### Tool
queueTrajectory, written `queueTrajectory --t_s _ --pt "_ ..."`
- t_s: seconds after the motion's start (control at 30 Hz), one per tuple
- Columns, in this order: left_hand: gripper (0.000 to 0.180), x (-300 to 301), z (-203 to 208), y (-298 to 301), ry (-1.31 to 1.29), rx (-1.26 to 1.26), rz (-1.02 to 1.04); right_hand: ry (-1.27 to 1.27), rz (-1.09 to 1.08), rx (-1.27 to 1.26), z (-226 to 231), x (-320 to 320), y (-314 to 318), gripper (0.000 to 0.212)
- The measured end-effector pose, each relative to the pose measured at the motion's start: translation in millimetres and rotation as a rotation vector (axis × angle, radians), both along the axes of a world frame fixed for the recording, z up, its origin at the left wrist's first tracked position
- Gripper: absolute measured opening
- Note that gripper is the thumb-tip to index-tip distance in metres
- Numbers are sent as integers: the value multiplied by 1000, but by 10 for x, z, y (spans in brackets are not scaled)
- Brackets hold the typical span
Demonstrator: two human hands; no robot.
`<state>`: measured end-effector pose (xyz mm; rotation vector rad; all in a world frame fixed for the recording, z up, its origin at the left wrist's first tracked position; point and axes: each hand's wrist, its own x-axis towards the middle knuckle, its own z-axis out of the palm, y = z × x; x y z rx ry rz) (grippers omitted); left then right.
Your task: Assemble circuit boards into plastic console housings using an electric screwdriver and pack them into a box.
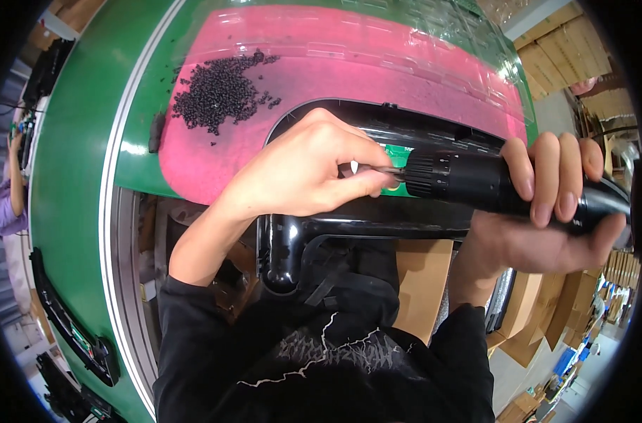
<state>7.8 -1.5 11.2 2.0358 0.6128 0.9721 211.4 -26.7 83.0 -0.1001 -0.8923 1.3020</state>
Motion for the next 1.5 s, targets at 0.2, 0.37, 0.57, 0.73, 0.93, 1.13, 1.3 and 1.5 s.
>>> queueTrajectory --t_s 0.2,0.37,0.57,0.73,0.93,1.13,1.3,1.5 --pt "10 3 -17 -6 30 -20 100 -51 -93 196 67 124 -97 39" --pt "12 -14 26 -21 0 -38 111 -128 -98 282 -18 38 -81 42" --pt "13 9 -37 12 -8 39 31 -268 -89 332 -57 -1 -91 49" --pt "16 9 -16 43 -88 23 -13 -285 22 326 -58 77 -5 49" --pt "15 -9 -3 6 64 -1 153 -490 -187 159 -69 368 171 42" --pt "13 -40 -3 39 216 79 63 -542 -205 36 -258 480 320 27" --pt "13 -1 -73 67 186 96 -54 -500 -191 6 -275 475 343 27" --pt "11 12 -110 38 318 113 -57 -626 -203 -9 -289 458 388 38"
